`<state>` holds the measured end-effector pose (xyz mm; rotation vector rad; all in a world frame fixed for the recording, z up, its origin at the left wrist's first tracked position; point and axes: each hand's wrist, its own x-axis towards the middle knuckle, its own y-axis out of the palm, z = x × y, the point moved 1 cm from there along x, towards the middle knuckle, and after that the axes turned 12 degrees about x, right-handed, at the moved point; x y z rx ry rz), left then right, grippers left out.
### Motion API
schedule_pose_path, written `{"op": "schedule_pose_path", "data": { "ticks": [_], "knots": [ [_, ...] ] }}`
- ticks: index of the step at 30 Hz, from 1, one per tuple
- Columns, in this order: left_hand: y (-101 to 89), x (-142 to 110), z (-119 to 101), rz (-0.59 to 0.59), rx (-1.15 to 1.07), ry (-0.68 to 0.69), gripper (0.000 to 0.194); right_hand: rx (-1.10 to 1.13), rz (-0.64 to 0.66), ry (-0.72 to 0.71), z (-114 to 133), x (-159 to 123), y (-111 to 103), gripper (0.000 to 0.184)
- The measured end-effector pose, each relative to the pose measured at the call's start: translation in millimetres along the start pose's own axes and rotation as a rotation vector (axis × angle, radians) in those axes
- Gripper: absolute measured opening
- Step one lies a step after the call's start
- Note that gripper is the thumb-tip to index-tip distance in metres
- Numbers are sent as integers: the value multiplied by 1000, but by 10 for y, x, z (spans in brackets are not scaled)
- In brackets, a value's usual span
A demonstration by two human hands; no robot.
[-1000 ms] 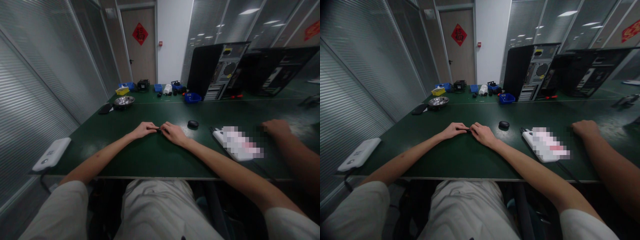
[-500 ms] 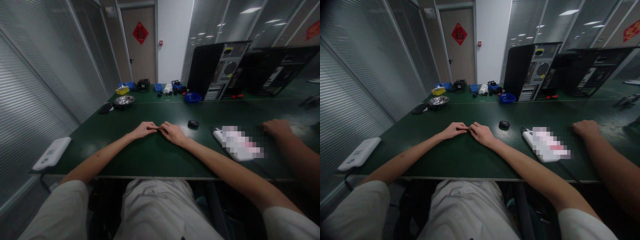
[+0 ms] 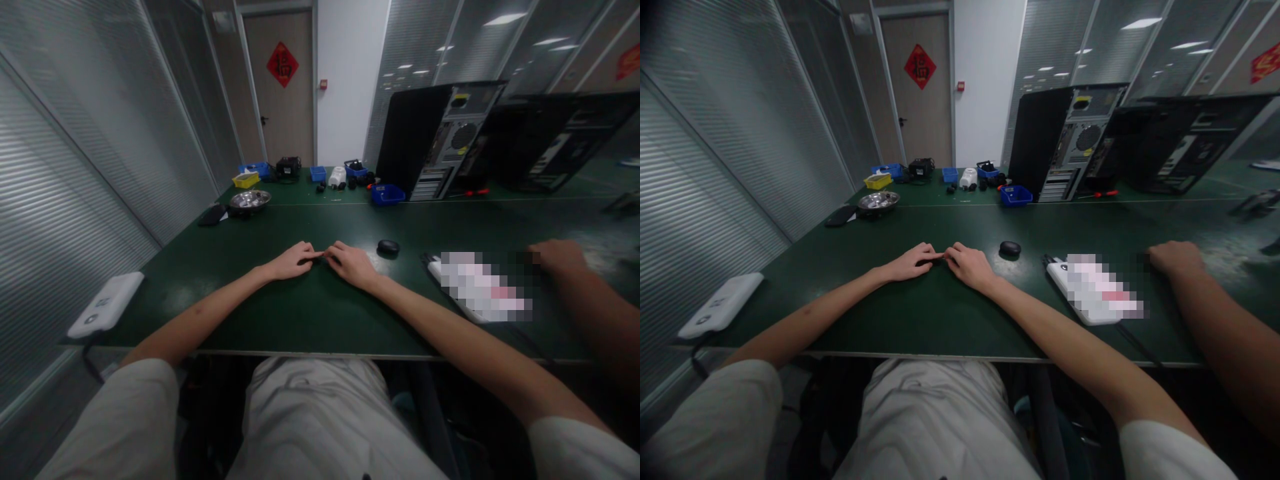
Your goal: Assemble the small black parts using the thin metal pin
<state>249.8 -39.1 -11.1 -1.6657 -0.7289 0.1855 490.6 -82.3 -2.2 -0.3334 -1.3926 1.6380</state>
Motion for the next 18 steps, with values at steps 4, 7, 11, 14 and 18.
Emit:
{"op": "schedule_pose_path", "data": {
  "ticks": [4,7,11,14,18],
  "knots": [
    [25,5,-3,25,84,16,51,-102,67,-2,39,8,-29,31],
    [6,1,-11,30,96,19,51,-144,99,-3,55,9,-70,32],
    [-43,-13,-40,18,55,-11,52,-133,127,18,24,-5,-135,29],
    [-78,-29,-86,-1,-9,-62,44,-117,134,44,-18,-20,-174,28],
    [-83,-34,-163,-44,-42,-66,30,-90,135,78,-50,-30,-196,28]
  ]
}}
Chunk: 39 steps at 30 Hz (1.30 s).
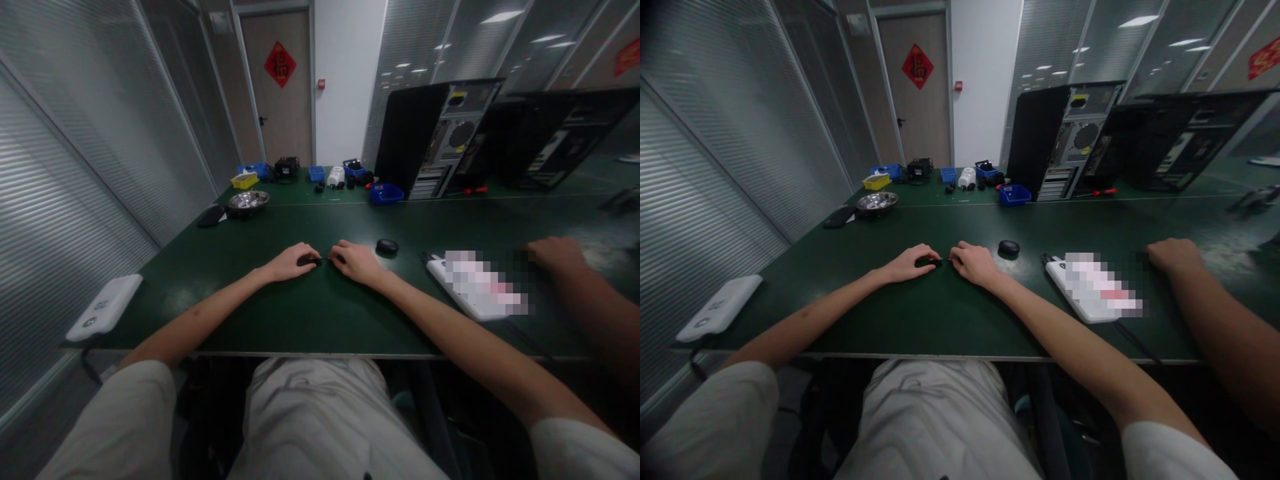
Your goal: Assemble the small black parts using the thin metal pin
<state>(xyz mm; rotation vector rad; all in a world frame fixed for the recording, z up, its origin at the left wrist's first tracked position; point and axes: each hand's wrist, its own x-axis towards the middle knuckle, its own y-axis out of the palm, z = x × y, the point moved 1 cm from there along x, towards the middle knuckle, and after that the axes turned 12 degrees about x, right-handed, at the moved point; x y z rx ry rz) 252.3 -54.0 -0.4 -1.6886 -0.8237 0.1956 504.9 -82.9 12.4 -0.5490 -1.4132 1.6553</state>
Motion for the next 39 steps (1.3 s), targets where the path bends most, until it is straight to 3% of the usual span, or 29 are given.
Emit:
{"op": "schedule_pose_path", "data": {
  "ticks": [9,13,19,24,29,34,36,39],
  "knots": [
    [116,82,-145,-103,90,-9,25,21,-21,20,7,14,33,27],
    [134,102,-124,-79,102,-34,27,25,-27,17,2,12,42,27],
    [104,108,60,-45,177,-46,26,19,-15,19,9,5,31,27],
    [-58,10,431,-7,302,-140,30,42,-15,4,5,0,28,28],
    [-387,-278,1039,-16,510,-459,28,47,-1,2,11,-10,8,30],
    [-797,-971,1704,-105,666,-947,33,54,12,4,34,-14,-23,31],
    [-917,-1243,1896,-151,687,-1118,35,54,17,8,41,-12,-27,31],
    [-995,-1450,2042,-198,687,-1208,38,45,26,18,43,-8,-23,31]
  ]
}}
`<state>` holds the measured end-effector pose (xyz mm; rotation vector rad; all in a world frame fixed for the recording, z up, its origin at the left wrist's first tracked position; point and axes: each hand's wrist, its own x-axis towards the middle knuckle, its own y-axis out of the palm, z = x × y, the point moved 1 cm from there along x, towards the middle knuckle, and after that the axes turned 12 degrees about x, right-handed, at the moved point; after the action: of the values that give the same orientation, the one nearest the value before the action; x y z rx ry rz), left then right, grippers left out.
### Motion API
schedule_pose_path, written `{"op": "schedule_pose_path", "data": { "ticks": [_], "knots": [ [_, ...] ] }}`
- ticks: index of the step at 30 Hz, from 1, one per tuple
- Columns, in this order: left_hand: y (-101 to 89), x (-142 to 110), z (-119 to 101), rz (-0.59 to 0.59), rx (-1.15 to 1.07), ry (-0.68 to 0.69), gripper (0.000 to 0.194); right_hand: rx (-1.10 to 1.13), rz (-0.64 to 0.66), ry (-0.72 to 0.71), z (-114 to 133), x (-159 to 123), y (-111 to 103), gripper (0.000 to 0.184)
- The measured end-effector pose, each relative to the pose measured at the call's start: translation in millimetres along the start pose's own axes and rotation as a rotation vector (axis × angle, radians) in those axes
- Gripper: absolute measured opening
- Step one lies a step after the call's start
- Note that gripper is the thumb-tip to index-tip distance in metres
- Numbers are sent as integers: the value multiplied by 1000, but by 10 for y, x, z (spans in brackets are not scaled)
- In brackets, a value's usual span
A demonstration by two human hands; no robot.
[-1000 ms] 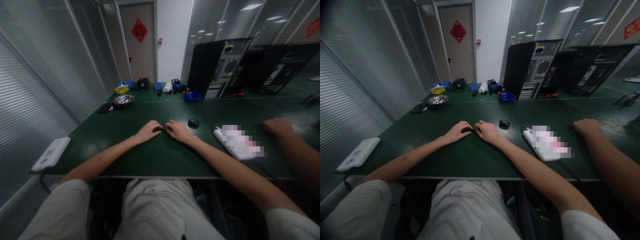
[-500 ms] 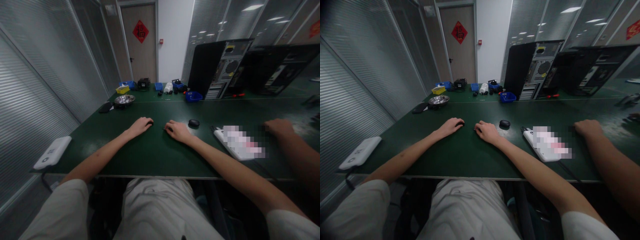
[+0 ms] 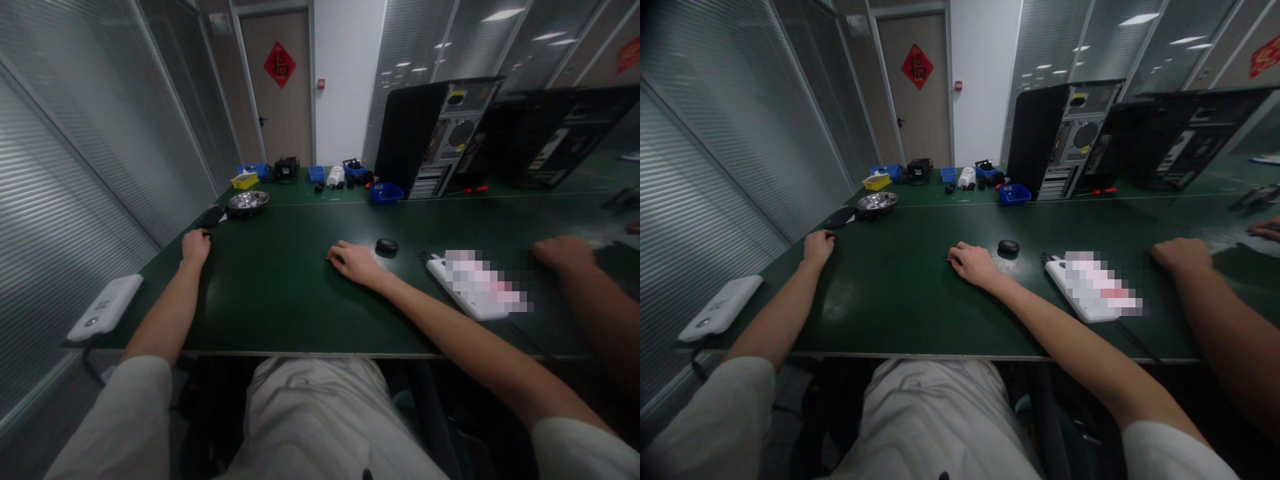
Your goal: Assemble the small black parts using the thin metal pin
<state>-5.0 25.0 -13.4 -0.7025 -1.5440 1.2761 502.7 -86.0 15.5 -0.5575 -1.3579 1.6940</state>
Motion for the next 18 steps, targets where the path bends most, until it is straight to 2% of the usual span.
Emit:
{"op": "schedule_pose_path", "data": {
  "ticks": [4,7,18],
  "knots": [
    [9,-5,-43,11,-29,-21,40,-3,-4,-2,-6,-1,7,32],
    [-21,-37,-100,-33,-44,-56,42,-5,-4,-5,-14,-1,17,33],
    [-30,-52,-66,-114,-86,-51,36,1,-27,-17,-27,-2,33,30]
  ]
}}
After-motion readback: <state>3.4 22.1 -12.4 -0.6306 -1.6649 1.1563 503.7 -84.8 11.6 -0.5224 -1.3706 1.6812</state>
